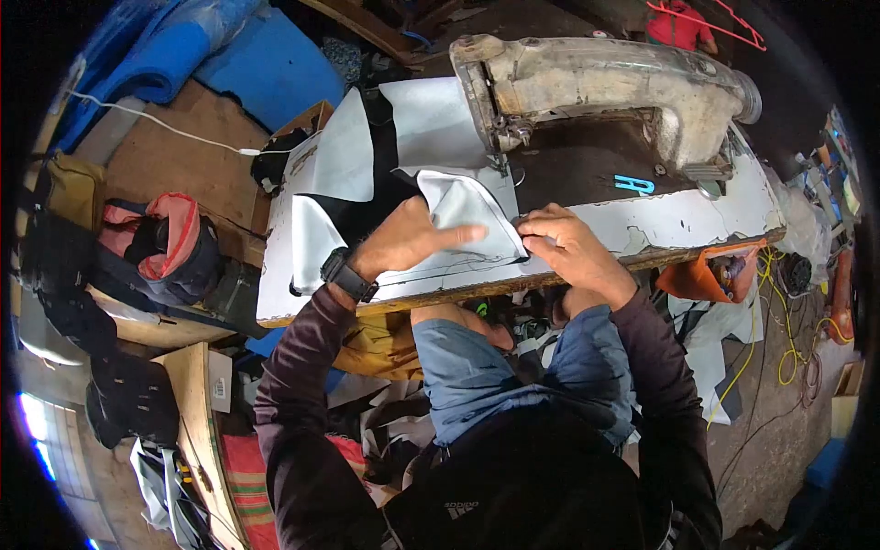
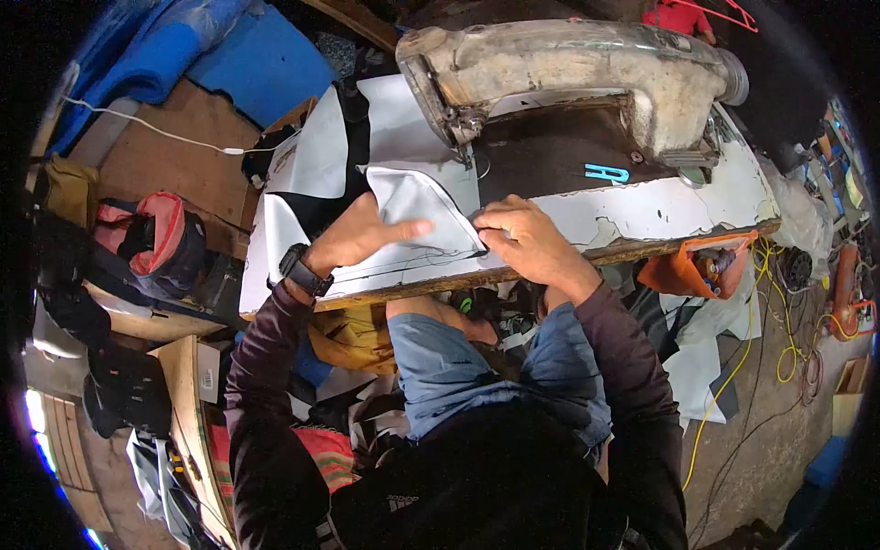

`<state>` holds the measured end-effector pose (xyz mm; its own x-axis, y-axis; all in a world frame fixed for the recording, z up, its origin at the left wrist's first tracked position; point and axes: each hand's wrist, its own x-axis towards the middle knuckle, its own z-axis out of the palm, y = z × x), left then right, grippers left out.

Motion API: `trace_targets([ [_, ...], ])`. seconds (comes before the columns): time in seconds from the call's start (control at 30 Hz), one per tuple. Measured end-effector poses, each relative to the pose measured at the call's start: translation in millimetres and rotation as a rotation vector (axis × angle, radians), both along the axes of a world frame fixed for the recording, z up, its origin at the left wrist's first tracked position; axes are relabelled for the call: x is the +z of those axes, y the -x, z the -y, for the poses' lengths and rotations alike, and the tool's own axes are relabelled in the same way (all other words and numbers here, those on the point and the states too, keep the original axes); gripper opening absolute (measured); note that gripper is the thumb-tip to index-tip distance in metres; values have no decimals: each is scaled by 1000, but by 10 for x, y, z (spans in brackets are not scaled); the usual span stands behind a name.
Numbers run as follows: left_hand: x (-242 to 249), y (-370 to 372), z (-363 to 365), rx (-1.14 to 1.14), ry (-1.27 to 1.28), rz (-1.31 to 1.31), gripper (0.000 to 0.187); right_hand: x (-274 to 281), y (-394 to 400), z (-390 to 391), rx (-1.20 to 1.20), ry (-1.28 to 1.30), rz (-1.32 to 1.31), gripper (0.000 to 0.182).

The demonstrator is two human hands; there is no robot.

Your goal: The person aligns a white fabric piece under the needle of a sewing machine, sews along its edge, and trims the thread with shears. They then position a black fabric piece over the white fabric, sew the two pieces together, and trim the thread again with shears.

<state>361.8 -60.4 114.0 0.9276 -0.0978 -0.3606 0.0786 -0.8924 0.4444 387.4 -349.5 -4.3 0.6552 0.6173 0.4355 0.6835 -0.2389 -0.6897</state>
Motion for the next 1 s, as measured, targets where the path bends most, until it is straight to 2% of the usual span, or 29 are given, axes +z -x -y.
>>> trace_targets([
  [0.07,-233,55,-67,-87,146,159,75,23,4,17,8,-6,-8,22],
  [0.1,-365,52,-97,-126,311,268,71,25,-1,33,22,-29,-32,22],
  [0.2,-547,-56,-286,-39,183,118,59,27,-16,45,58,-74,-92,22],
  [0.3,-564,-22,-260,-70,297,189,59,31,-36,49,74,-58,-135,23],
  [0.43,-61,84,-10,7,137,-29,57,47,-62,39,63,-44,-196,24],
  [0.53,-36,68,9,5,97,-42,52,67,-88,21,84,-67,-223,27],
  [0.67,-475,-71,-248,-100,275,64,48,110,-101,-13,95,-100,-346,31],
  [0.7,-473,-54,-239,-130,341,103,47,105,-109,-25,105,-122,-382,32],
  [0.8,-398,6,-198,-62,295,68,46,96,-130,-76,120,-165,-473,33],
  [0.9,-139,70,-76,-18,231,-67,49,164,-117,-102,107,-145,-509,33],
  [1.0,-243,83,-96,-74,348,59,48,244,-108,-112,107,-125,-493,32],
])
